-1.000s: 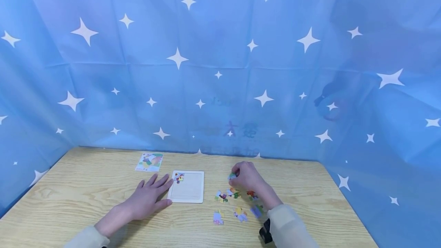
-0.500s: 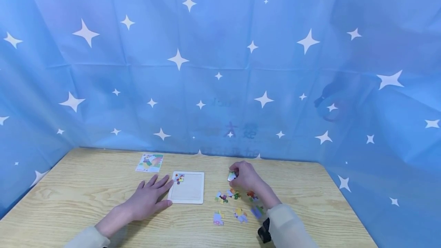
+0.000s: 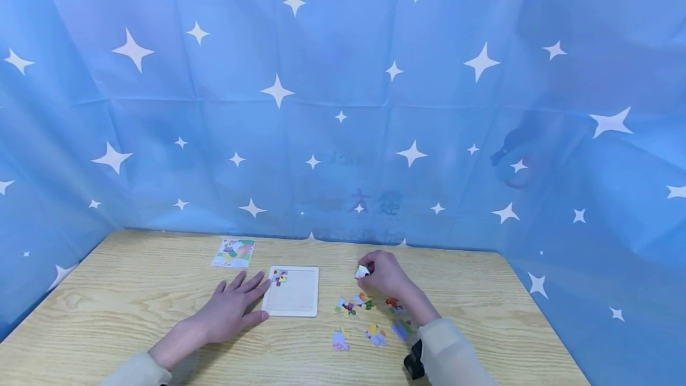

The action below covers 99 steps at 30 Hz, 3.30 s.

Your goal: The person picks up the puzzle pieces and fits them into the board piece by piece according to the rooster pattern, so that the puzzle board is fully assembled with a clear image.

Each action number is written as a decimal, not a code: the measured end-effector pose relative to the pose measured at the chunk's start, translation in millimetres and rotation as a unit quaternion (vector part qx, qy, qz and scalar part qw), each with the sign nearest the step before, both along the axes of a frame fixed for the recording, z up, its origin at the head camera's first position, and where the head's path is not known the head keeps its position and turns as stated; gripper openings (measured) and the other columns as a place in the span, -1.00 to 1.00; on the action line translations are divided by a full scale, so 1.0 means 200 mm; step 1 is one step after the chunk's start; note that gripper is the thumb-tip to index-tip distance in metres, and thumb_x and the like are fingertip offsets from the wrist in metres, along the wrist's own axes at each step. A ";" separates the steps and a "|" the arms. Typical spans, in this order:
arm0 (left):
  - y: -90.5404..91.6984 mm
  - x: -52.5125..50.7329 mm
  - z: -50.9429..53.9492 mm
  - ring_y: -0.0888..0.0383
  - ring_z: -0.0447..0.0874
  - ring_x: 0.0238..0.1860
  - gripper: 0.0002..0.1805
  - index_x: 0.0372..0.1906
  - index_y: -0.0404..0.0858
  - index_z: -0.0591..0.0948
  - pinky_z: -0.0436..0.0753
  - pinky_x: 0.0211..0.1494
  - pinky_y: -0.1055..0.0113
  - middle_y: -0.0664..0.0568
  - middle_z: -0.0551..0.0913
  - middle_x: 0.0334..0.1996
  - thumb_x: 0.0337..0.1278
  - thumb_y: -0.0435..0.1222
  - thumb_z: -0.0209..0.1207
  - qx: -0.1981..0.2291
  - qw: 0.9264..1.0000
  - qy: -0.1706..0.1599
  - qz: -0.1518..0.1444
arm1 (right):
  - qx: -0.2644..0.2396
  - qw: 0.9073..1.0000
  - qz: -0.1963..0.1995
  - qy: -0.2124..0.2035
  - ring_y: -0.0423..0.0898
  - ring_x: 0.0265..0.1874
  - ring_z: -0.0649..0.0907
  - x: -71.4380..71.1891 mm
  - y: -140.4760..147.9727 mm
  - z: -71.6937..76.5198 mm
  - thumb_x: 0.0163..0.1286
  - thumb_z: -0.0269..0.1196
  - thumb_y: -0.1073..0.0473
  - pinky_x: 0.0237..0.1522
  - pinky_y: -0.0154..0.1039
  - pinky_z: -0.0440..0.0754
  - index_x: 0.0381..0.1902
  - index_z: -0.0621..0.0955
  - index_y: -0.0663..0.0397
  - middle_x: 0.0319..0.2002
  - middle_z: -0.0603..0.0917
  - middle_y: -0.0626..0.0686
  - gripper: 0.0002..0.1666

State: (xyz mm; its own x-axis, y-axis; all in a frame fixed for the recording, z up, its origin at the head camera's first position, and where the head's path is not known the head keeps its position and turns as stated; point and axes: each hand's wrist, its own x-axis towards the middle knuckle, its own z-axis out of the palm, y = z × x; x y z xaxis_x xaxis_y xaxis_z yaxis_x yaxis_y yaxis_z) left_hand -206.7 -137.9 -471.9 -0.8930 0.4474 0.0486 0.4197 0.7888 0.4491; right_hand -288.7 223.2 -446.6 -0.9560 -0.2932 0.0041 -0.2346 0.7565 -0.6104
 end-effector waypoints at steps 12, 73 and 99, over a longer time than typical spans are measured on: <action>0.01 0.02 0.06 -0.46 0.03 0.52 -0.26 0.52 -0.29 0.37 0.07 0.33 -0.56 -0.24 0.26 0.54 0.46 0.06 0.16 -0.008 1.000 -0.017 0.003 | -0.012 0.999 0.038 0.035 -0.12 -0.44 0.48 -0.01 0.00 0.00 0.37 0.31 0.44 -0.39 -0.22 0.43 0.04 0.70 0.28 -0.31 0.60 -0.03 -0.71; 0.02 0.03 0.09 -0.39 -0.02 0.56 -0.25 0.53 -0.24 0.37 0.05 0.38 -0.51 -0.18 0.24 0.56 0.45 0.09 0.15 -0.018 0.999 -0.036 0.019 | -0.088 0.988 0.124 0.025 -0.18 -0.33 0.56 -0.01 -0.60 -0.01 0.49 0.20 0.42 -0.29 -0.27 0.56 0.03 0.72 0.23 -0.23 0.68 -0.02 -0.75; 0.01 0.01 0.04 -0.41 -0.05 0.56 -0.26 0.55 -0.23 0.35 0.01 0.37 -0.54 -0.18 0.20 0.57 0.47 0.09 0.12 -0.014 0.999 -0.031 0.010 | -0.136 0.988 0.069 0.017 -0.16 -0.31 0.62 -0.01 -0.64 -0.04 0.41 0.32 0.39 -0.25 -0.25 0.61 -0.09 0.69 0.17 -0.27 0.67 -0.04 -0.85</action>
